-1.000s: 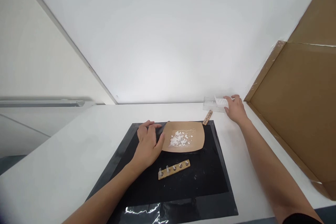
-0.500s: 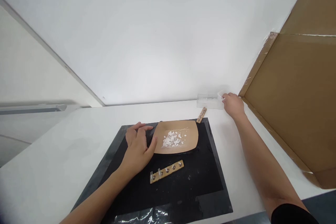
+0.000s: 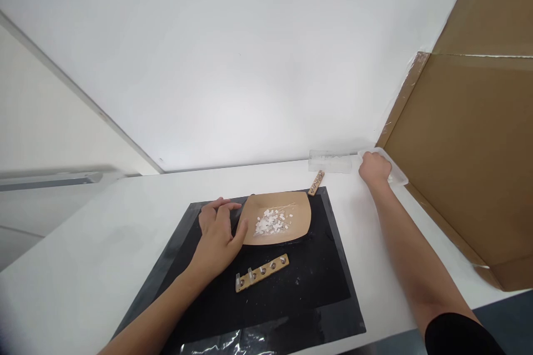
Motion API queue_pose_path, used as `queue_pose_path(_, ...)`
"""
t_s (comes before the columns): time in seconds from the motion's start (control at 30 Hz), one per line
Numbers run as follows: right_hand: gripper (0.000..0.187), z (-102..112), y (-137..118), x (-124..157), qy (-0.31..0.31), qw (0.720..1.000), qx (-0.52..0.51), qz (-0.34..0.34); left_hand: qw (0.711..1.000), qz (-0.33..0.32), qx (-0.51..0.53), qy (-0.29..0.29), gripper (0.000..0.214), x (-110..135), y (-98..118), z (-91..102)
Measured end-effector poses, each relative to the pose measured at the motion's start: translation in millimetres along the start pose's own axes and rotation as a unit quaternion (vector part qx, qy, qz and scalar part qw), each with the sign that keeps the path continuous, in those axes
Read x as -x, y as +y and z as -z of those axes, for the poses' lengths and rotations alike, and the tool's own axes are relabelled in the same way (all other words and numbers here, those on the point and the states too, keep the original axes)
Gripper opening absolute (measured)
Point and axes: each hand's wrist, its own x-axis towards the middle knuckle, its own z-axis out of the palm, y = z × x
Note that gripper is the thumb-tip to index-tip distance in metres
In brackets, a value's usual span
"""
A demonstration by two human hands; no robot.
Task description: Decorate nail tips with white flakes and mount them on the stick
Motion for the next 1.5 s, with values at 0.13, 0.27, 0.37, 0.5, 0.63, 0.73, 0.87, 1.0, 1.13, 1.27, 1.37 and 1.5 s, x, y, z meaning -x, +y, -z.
queue_pose_path(0.13,0.040,-10.6,-6.0,6.3,0.021,0.999,0.006,0.030,1.000,-0.002,-0.005,-0.003,0.033,0.0,0.0,0.6)
queue_pose_path(0.27,0.062,-15.7,-17.2,6.1,0.035,0.996,-0.016,0.084,1.000,-0.008,0.000,0.001,0.032,0.7,0.6,0.9)
queue_pose_path(0.37,0.068,-21.8,-29.3,5.7,0.034,0.989,-0.027,0.139,1.000,-0.005,-0.003,-0.003,0.033,1.0,0.6,1.1)
queue_pose_path(0.5,0.070,-32.8,-38.0,7.4,-0.036,0.979,-0.019,0.202,1.000,0.004,-0.003,-0.012,0.035,1.1,0.0,1.2)
queue_pose_path(0.63,0.074,-38.9,-34.1,6.5,-0.086,0.972,-0.011,0.220,1.000,0.009,0.000,-0.011,0.036,1.1,-1.1,0.4)
queue_pose_path(0.73,0.077,-38.5,-32.2,4.7,-0.085,0.973,-0.006,0.215,1.000,0.008,0.002,-0.012,0.035,1.2,-2.5,-0.7)
queue_pose_path(0.87,0.084,-34.6,-35.1,5.2,-0.080,0.976,0.020,0.203,1.000,0.005,0.003,-0.018,0.034,1.4,-4.2,-1.6)
queue_pose_path(1.0,0.098,-27.1,-36.4,6.6,-0.083,0.978,0.027,0.187,1.000,0.004,0.006,-0.017,0.033,1.6,-4.5,-1.8)
queue_pose_path(1.13,0.101,-18.9,-35.5,5.4,-0.095,0.982,0.030,0.160,1.000,-0.001,0.002,-0.013,0.033,1.6,-4.5,-2.1)
queue_pose_path(1.27,0.098,-17.8,-34.8,5.5,-0.117,0.984,0.021,0.134,1.000,-0.004,-0.003,-0.009,0.033,1.7,-4.9,-2.7)
queue_pose_path(1.37,0.097,-18.9,-34.7,6.0,-0.123,0.985,0.014,0.123,1.000,-0.001,-0.003,-0.003,0.034,1.8,-4.9,-2.5)
queue_pose_path(1.5,0.096,-10.5,-34.9,3.5,-0.121,0.986,0.016,0.113,1.000,-0.008,-0.007,0.002,0.032,1.2,-5.4,-1.0)
